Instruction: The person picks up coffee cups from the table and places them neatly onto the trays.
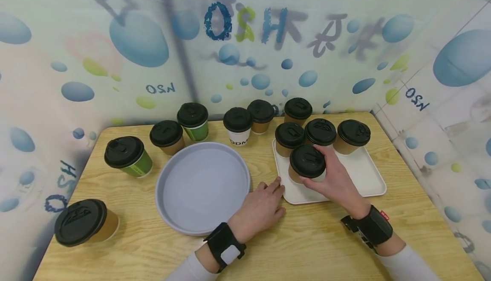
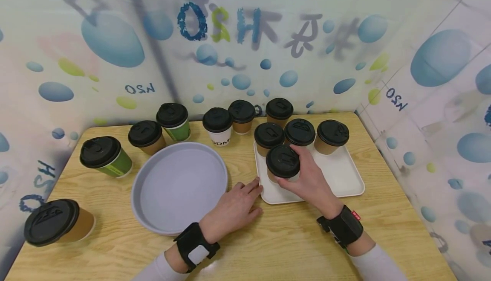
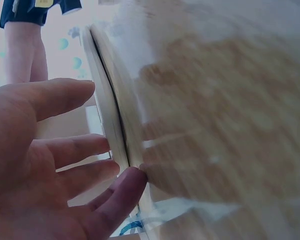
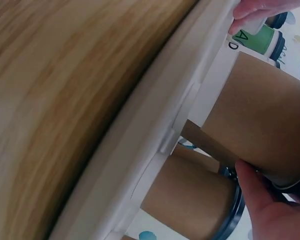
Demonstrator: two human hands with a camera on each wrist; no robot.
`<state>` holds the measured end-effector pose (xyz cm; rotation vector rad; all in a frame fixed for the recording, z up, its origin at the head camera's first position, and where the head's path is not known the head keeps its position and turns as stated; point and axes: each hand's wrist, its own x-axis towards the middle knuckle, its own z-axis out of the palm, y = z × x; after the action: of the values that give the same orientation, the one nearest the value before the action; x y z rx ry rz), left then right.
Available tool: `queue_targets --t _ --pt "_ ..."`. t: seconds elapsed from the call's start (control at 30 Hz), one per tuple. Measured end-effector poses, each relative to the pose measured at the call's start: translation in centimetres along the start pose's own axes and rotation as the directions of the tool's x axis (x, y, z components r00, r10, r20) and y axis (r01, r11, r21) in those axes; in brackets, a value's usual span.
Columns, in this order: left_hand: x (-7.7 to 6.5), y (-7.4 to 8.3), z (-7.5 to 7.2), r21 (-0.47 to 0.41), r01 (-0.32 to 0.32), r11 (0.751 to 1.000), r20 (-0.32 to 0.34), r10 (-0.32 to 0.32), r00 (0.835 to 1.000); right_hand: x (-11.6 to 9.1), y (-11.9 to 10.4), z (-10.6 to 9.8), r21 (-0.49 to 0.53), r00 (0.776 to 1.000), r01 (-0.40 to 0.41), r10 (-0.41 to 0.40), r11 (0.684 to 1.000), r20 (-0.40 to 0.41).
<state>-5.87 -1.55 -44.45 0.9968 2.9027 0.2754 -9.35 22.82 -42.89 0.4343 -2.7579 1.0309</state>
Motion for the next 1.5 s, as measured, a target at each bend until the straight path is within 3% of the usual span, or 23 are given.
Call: queue_targets --t 0.3,1.07,1.27,1.37,1.5 --pt "0.0 0.2 0.0 0.005 -0.009 1.0 -0.021 0.009 1.0 0.1 0.0 0.7 0.01 0.999 -0.021 0.02 1.0 0.046" --pt "0.3 0.5 0.1 0.029 -0.004 1.0 0.019 0.003 1.0 -0.1 0.1 1.0 -0.003 0.999 -0.015 0.015 1.0 0.05" --pt "-0.2 0.8 0.2 0.07 -0.034 0.997 0.0 0.034 0.999 -0.4 0.4 0.8 0.021 0.996 -0.044 0.043 0.999 0.074" --pt "-0.4 0.8 0.2 0.088 -0.047 0.995 -0.019 0.049 0.999 -0.7 0.8 0.2 0.071 0.999 -0.012 0.009 0.997 0.043" --pt "-0.6 0.7 0.1 0.101 -0.045 0.994 -0.022 0.047 0.999 -0.8 1.7 -1.6 0.087 0.998 0.038 -0.032 0.996 -0.061"
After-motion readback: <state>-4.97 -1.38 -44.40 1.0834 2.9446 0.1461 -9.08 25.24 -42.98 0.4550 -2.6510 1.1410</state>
